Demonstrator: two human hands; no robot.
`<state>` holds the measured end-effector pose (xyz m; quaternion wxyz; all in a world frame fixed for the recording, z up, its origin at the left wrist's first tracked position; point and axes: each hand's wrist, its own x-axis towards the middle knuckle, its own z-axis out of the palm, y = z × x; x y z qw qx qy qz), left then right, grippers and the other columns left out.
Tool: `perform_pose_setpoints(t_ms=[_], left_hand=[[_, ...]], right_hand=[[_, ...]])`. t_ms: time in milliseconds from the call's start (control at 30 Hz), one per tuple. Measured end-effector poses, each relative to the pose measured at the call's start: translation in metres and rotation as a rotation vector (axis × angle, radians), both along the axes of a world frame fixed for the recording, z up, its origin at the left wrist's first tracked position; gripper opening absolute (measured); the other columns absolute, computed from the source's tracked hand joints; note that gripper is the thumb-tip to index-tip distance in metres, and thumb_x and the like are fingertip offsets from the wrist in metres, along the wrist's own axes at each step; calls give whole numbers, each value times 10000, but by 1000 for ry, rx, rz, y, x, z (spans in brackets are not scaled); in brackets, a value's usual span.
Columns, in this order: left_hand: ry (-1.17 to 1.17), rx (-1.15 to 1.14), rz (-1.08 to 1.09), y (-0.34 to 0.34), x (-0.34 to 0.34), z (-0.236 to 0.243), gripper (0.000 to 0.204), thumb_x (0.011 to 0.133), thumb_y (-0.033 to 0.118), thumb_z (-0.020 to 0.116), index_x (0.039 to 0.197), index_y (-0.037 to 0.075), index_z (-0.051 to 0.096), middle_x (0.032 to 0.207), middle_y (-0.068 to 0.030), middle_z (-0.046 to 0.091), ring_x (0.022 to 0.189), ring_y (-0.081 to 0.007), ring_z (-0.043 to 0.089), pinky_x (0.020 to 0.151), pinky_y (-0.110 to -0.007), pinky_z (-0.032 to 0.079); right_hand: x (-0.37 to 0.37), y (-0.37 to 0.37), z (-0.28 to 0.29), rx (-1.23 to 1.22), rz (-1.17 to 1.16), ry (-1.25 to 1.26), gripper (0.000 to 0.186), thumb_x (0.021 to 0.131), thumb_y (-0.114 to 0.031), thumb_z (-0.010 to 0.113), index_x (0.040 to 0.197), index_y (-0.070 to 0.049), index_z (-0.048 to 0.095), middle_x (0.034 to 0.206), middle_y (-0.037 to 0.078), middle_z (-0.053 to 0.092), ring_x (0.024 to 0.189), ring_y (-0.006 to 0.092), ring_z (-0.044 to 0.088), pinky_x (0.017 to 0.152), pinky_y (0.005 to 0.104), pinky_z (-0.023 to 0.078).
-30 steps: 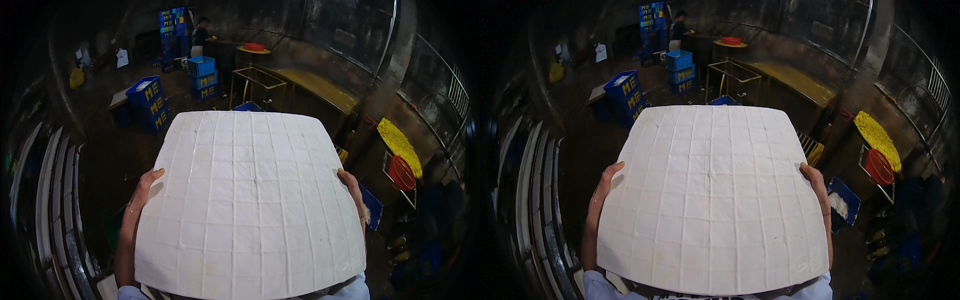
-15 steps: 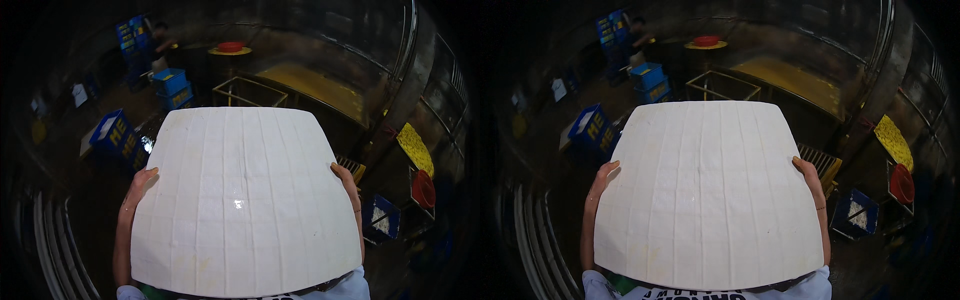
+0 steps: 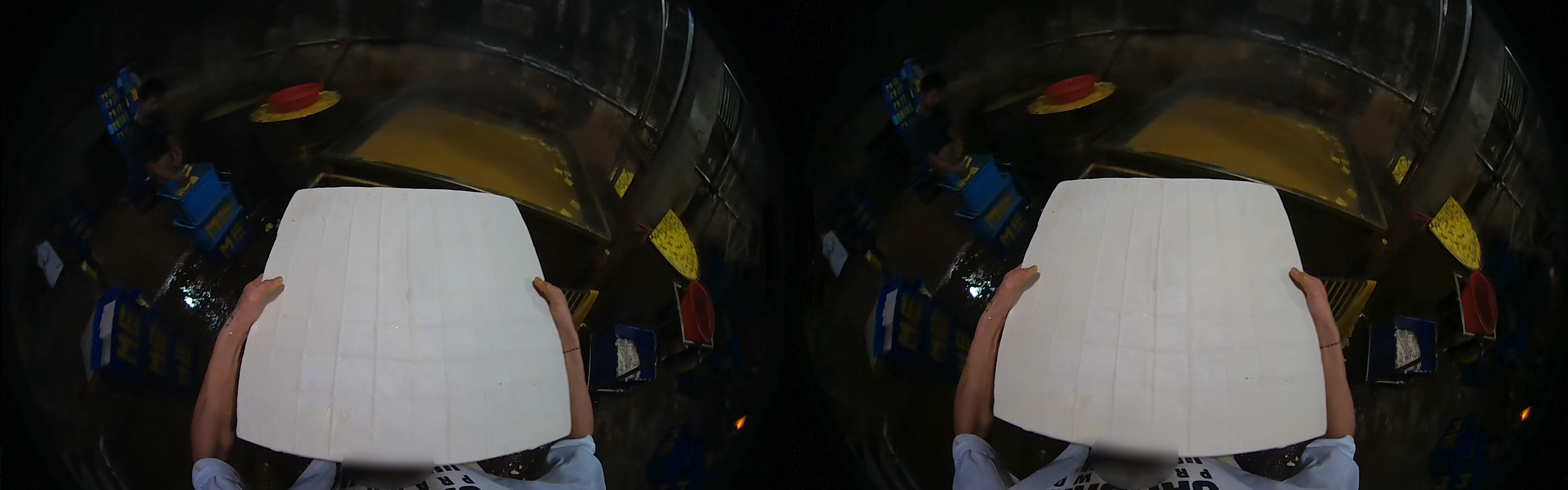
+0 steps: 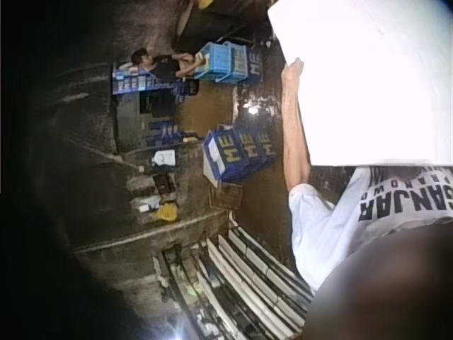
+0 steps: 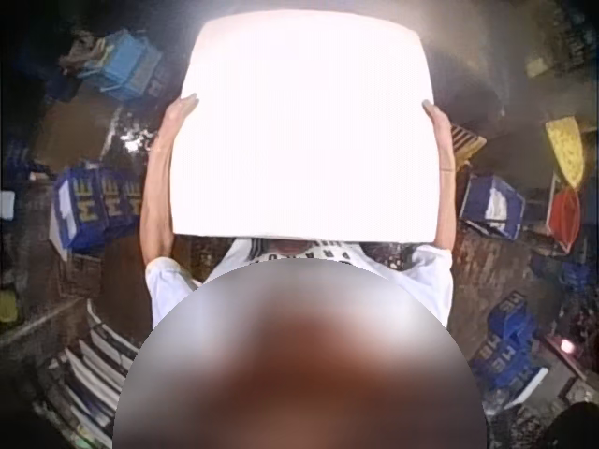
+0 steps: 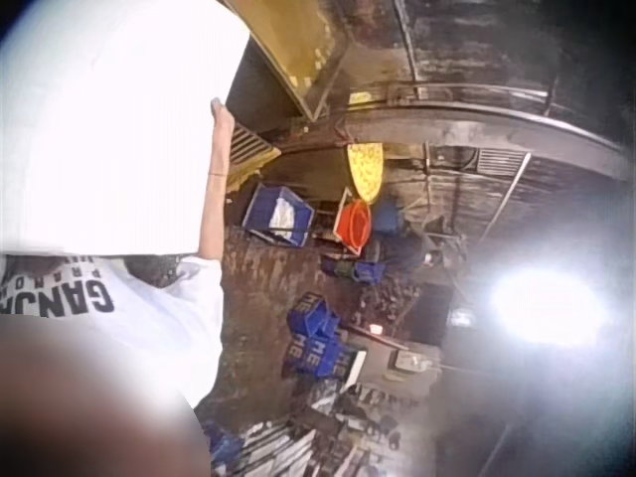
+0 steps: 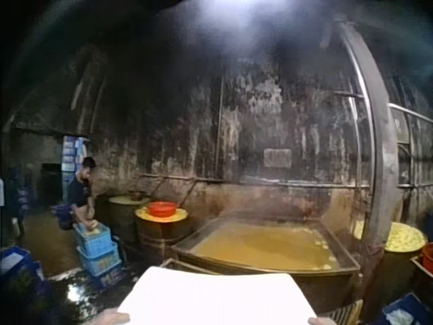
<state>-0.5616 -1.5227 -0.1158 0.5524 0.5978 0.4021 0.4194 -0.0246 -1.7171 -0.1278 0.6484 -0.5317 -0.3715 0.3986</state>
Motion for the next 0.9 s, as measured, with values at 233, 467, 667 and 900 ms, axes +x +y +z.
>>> perform_pose_setpoints(t_ms=[233, 467, 667, 900], left_hand=[[149, -60, 6, 211, 23, -11, 675, 845, 339, 665, 1365, -53, 486, 1263, -112, 583, 1140, -199, 544, 1000, -309, 408], [92, -169, -98, 392, 54, 6, 651, 838, 310, 678, 1363, -33, 501, 1236, -133, 611, 1119, -218, 574, 988, -332, 432], [143, -243, -141, 525, 57, -18, 579, 858, 301, 689, 1322, -15, 547, 1163, -123, 644, 1021, -208, 619, 887, -317, 496], [382, -161, -72, 585, 41, -48, 568, 854, 326, 716, 1282, -22, 578, 1117, -109, 661, 977, -187, 621, 872, -309, 497]], right_hand=[[-5, 168, -7, -123, -34, 118, 367, 928, -297, 593, 1066, 40, 643, 974, 95, 675, 829, 167, 658, 735, 297, 543], [-13, 300, -14, -186, -167, 246, 417, 929, -263, 582, 1200, 53, 586, 1059, 112, 656, 908, 187, 651, 802, 322, 543], [-38, 380, -23, -125, -248, 333, 451, 936, -223, 582, 1299, 42, 550, 1150, 119, 640, 988, 189, 629, 847, 325, 526], [-48, 401, -34, -80, -245, 333, 467, 956, -243, 550, 1325, 44, 540, 1192, 90, 634, 1022, 158, 611, 905, 304, 486]])
